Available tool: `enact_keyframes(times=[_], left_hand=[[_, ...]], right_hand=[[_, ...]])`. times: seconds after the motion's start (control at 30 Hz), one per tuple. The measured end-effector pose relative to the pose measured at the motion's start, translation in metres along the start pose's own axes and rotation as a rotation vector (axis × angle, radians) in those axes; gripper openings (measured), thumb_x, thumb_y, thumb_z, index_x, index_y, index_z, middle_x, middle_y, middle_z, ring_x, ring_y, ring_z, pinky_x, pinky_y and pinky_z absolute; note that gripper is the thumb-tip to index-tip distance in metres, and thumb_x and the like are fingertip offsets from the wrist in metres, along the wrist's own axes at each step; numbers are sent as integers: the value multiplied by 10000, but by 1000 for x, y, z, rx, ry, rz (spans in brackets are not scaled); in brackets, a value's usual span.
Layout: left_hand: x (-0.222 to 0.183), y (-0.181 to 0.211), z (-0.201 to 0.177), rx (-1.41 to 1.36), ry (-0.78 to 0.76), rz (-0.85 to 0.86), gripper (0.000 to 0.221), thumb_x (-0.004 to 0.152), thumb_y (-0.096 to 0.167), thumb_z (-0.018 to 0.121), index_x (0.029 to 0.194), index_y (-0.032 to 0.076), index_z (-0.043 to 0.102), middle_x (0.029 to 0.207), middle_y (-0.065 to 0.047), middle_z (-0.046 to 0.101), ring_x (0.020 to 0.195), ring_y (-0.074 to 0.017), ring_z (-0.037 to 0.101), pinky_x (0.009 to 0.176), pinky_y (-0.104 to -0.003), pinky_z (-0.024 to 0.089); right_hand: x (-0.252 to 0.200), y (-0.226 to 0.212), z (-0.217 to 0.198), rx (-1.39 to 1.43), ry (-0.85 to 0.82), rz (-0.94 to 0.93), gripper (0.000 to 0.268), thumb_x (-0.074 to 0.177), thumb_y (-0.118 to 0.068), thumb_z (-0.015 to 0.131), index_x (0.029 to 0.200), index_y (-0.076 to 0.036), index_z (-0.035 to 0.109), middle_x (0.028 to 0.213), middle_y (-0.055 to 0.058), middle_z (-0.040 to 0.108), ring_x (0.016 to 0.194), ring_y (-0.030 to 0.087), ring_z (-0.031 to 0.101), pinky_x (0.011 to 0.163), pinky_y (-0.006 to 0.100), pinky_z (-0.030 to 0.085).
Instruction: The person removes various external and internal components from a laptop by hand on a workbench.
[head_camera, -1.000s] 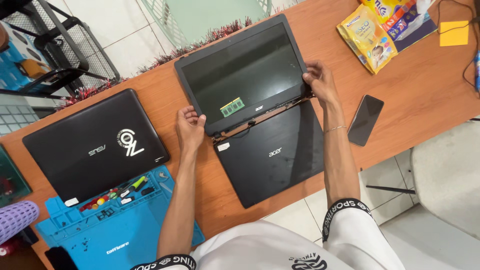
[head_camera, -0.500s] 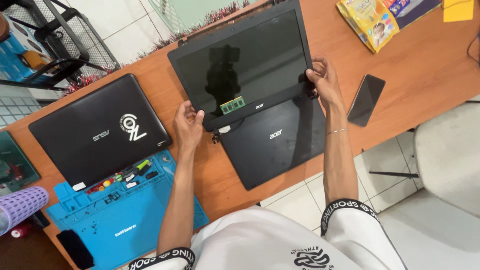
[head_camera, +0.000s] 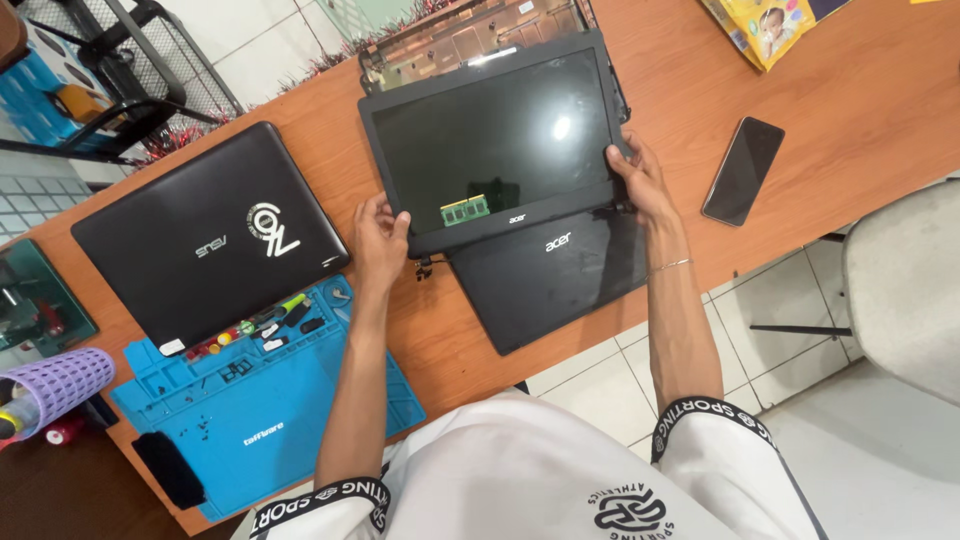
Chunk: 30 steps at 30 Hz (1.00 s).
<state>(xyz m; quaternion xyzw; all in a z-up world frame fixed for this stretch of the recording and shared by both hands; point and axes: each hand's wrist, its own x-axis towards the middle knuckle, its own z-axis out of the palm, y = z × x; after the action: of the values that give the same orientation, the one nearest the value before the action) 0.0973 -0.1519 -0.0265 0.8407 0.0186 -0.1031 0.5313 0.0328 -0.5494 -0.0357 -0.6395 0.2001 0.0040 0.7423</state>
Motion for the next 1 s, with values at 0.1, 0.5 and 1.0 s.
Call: enact_keyframes(times=[0.1,0.5,1.0], left_hand=[[-23,36,-4,376,187,339,699,794,79,829,1402,-84,527,1188,-227,527,1133,-361,505,952,-475,444],[-33,71,27,488,-10,529,210,840,114,767,1040,84,712,1102,-87,600,1136,-313,515,1075,-512,327],[-81,82,23,61,-355,260,93,882,35,709,971,20,688,895,-110,703,803,-238,710,705,-379,561]], right_hand=[[-4,12,-3,40,23,54,222,1051,-178,614,1248,-75,599,1074,34,719,977,98,668,884,259,540],[-6,18,-2,134,36,58,203,1043,-150,628,1232,-82,597,1050,15,718,949,88,674,851,255,553],[-9,10,0,143,18,25,196,1056,-169,624,1224,-82,572,966,45,738,852,93,700,767,242,575]])
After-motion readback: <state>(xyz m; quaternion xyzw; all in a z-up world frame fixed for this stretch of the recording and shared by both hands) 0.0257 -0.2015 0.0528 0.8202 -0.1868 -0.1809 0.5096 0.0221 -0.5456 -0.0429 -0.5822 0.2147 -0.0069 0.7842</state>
